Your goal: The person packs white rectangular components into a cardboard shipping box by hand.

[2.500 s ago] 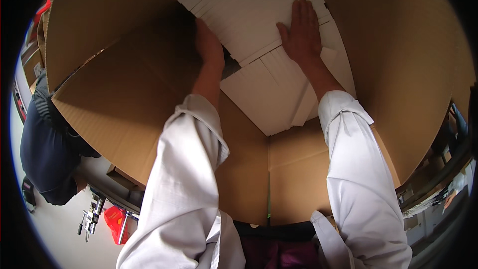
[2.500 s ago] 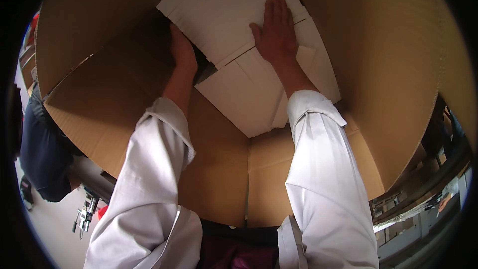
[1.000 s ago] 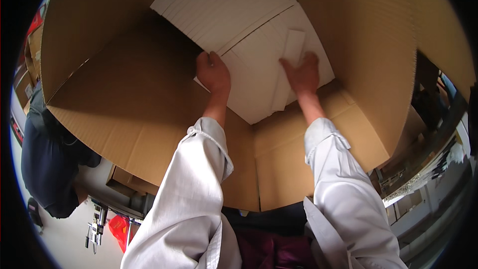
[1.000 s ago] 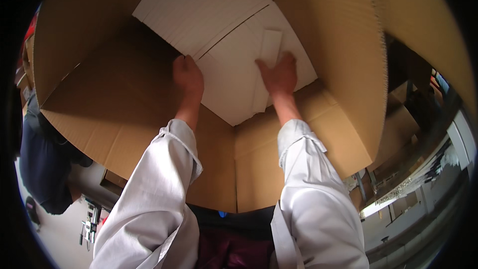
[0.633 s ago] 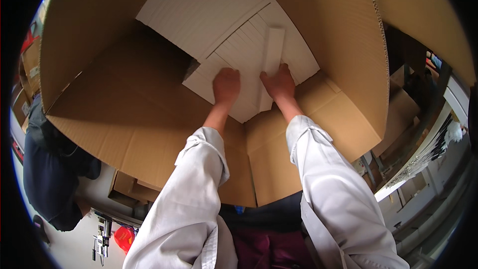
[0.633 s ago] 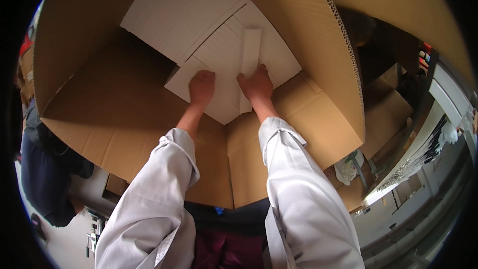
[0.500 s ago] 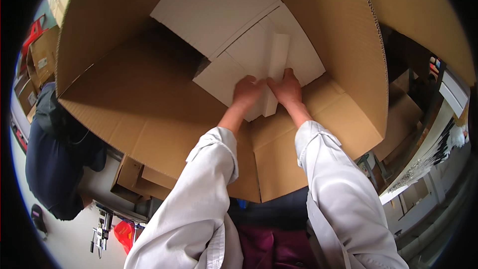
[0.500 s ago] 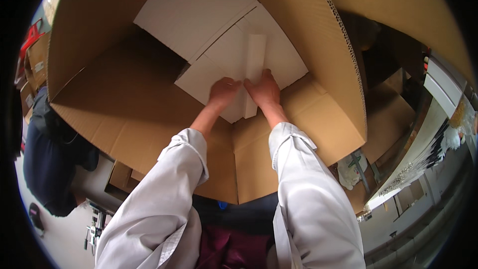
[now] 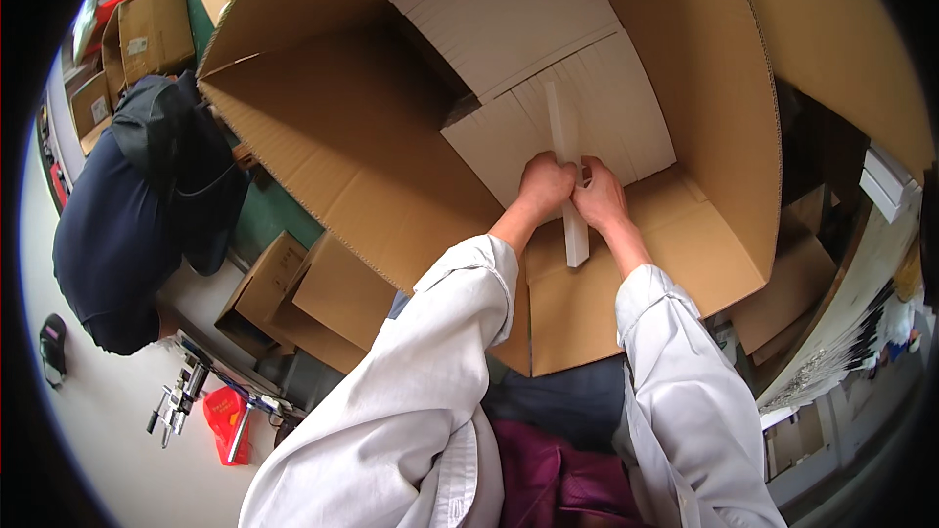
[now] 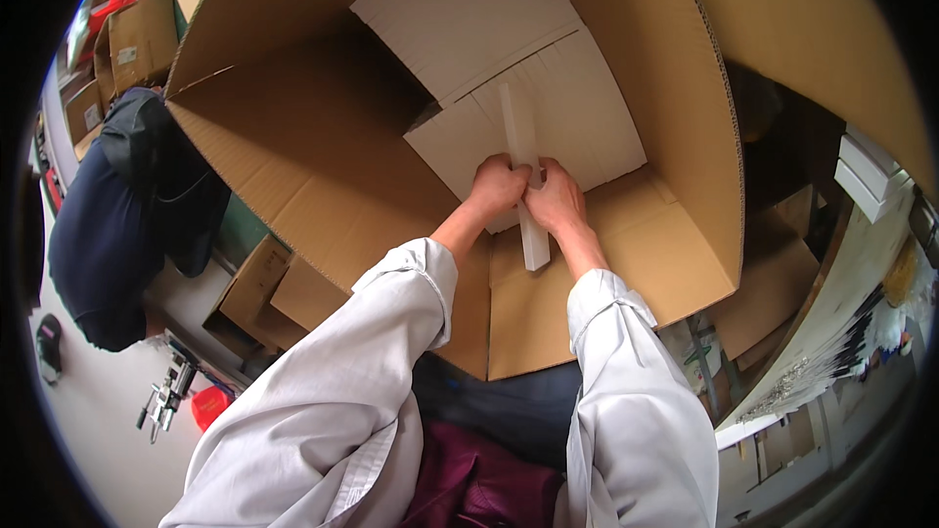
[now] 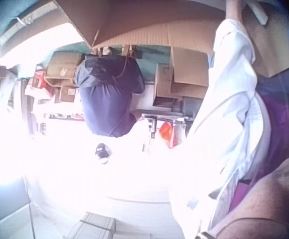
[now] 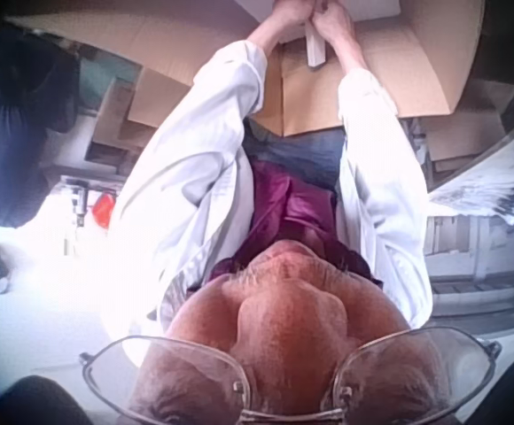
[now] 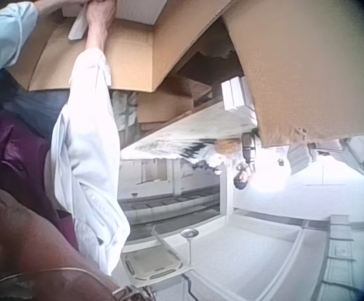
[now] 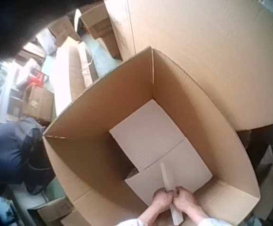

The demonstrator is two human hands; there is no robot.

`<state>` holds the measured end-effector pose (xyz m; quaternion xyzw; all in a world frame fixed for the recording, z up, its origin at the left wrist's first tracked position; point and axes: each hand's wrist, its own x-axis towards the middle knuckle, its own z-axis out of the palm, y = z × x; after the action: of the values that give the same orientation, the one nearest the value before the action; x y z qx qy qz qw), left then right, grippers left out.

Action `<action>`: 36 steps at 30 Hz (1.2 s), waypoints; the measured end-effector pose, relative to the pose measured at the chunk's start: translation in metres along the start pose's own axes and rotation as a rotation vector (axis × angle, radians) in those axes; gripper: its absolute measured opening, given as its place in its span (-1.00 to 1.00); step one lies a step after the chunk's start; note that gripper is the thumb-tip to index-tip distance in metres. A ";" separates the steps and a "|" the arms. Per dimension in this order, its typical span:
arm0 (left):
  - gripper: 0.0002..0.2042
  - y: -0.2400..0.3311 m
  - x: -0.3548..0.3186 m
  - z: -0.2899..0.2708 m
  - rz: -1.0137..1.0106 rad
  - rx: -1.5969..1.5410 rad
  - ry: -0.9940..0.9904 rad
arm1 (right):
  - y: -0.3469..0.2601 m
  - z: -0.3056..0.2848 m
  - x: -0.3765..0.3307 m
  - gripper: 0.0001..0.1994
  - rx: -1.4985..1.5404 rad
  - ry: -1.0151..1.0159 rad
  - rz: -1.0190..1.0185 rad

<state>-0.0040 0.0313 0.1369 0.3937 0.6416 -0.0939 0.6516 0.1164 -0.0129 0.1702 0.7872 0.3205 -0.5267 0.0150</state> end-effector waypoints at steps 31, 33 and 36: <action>-0.71 0.057 -0.130 -0.002 0.265 0.050 -0.015 | -0.021 -0.062 -0.170 -0.41 0.319 0.105 0.022; -0.71 0.084 -0.157 0.004 0.258 0.186 -0.041 | -0.008 -0.057 -0.181 -0.38 0.259 0.241 -0.095; -0.65 0.092 -0.181 0.008 0.358 0.163 -0.101 | -0.011 -0.076 -0.204 -0.41 0.420 0.181 -0.078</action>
<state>0.0310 0.0186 0.3361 0.5477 0.5181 -0.0476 0.6552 0.1237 -0.0770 0.3786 0.8040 0.2341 -0.5094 -0.1982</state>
